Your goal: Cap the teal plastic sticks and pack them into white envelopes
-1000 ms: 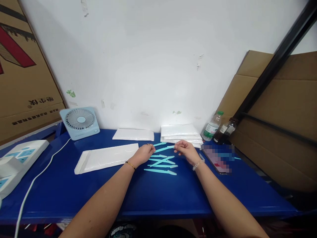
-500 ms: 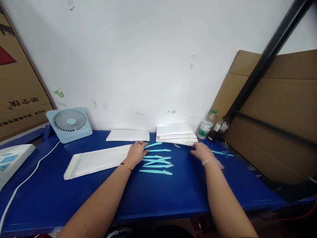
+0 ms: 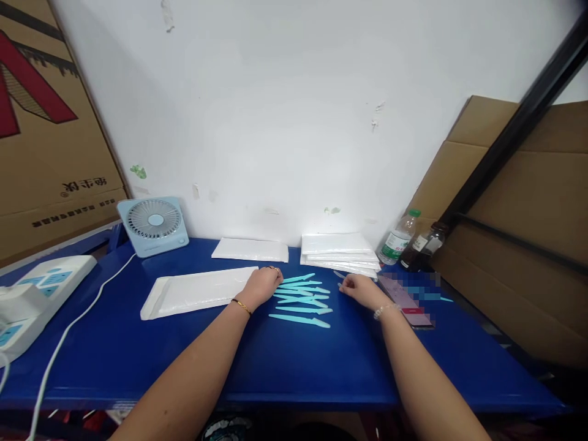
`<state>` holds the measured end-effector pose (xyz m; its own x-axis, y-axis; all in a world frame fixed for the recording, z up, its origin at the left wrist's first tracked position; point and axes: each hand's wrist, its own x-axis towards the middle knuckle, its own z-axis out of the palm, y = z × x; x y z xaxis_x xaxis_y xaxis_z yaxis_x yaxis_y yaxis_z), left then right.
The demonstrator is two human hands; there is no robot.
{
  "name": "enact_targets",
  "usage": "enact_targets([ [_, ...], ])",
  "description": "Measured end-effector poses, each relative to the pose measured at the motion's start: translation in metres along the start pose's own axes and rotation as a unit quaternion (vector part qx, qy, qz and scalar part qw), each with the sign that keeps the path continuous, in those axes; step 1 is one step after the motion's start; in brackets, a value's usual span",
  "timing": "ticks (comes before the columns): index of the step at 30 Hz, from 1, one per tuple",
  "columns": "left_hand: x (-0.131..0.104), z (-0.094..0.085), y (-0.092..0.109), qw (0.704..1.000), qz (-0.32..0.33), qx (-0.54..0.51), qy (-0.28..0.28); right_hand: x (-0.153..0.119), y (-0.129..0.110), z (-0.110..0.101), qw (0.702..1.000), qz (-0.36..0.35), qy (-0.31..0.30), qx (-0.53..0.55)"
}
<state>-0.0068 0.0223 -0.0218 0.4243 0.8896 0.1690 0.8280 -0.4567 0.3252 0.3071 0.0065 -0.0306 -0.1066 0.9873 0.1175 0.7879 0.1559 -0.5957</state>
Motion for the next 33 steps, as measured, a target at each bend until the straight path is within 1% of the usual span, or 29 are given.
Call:
enact_targets([
  [3, 0.001, 0.000, -0.001, 0.999, 0.006, -0.044, 0.005, 0.000, -0.007, -0.002, 0.991, -0.029, 0.006, 0.130],
  [6, 0.002, -0.002, 0.002, 0.998, 0.015, -0.068, 0.003, -0.001, -0.019, 0.000, 0.978, -0.066, 0.004, 0.199],
  [9, 0.001, -0.003, 0.005, 0.997, 0.026, -0.068, 0.000, -0.001, -0.027, 0.006, 0.973, -0.073, 0.008, 0.218],
  [13, 0.000, -0.005, 0.007, 0.996, 0.033, -0.081, 0.001, 0.001, -0.031, 0.010, 0.965, -0.067, 0.008, 0.255],
  [17, -0.001, -0.005, 0.008, 0.996, 0.030, -0.089, -0.001, 0.003, -0.031, 0.011, 0.953, -0.028, 0.037, 0.301],
  [21, -0.001, -0.006, 0.008, 0.995, 0.030, -0.097, -0.005, 0.003, -0.034, 0.013, 0.938, -0.005, 0.044, 0.345],
  [26, -0.002, -0.006, 0.010, 0.995, 0.032, -0.098, -0.011, 0.001, -0.044, 0.017, 0.930, -0.001, 0.026, 0.367],
  [31, -0.003, -0.007, 0.014, 0.994, 0.054, -0.099, 0.001, 0.001, -0.054, 0.024, 0.924, 0.007, -0.007, 0.382],
  [33, -0.003, -0.007, 0.014, 0.993, 0.055, -0.102, 0.002, 0.001, -0.054, 0.025, 0.922, 0.008, -0.004, 0.388],
])
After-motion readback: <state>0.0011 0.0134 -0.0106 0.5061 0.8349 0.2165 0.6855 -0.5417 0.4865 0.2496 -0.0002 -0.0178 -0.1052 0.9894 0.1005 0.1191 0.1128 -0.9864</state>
